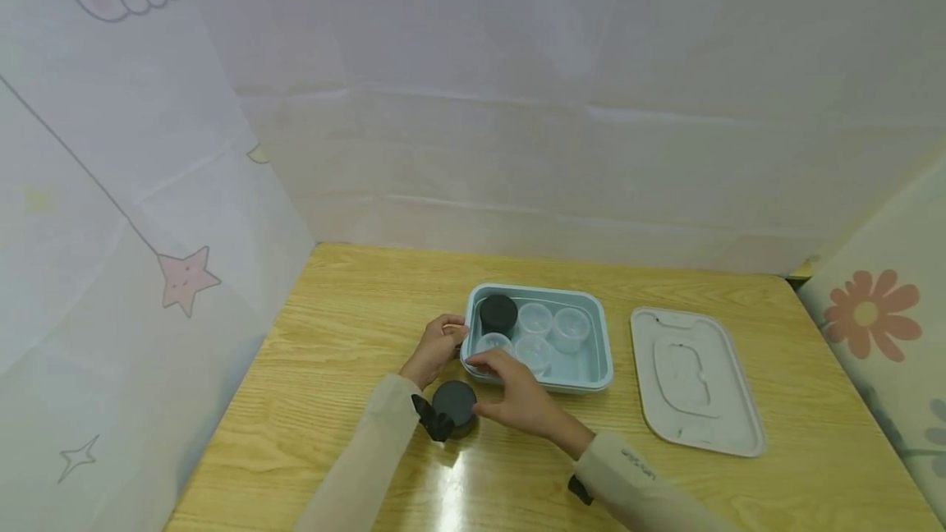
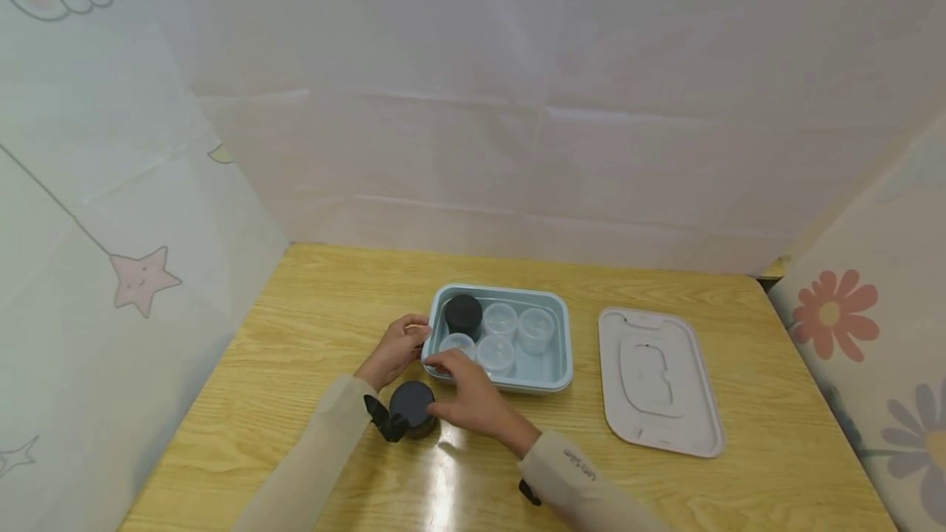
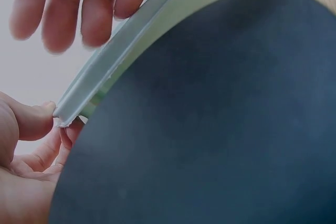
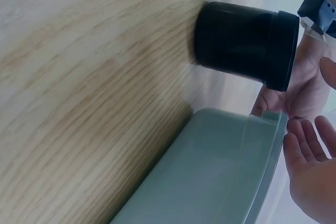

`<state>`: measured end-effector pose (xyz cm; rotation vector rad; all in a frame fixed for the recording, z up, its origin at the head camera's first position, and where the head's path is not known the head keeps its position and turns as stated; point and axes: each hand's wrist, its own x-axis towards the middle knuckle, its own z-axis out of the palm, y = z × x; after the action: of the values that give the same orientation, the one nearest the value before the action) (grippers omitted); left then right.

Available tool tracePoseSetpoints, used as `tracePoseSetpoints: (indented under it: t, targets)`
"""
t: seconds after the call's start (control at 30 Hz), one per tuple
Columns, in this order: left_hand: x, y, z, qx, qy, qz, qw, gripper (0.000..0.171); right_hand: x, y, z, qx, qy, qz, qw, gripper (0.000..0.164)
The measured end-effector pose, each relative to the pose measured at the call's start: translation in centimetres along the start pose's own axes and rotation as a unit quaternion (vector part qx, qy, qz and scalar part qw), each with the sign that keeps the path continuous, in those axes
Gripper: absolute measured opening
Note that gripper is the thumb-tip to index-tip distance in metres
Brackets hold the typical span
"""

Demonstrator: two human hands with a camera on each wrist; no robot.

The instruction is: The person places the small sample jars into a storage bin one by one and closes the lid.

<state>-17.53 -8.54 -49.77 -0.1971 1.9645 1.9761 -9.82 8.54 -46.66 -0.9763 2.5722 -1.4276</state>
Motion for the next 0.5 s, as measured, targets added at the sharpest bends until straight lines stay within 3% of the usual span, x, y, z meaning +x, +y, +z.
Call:
tracePoseSetpoints:
  t: [0.5]
  targets:
    - [0.03,0.04,0.05,0.010,0.005,0.004,0.9999,0.026,0.64,-0.33,0.92,-0.021,-0.060,0.023,0.998,0.063]
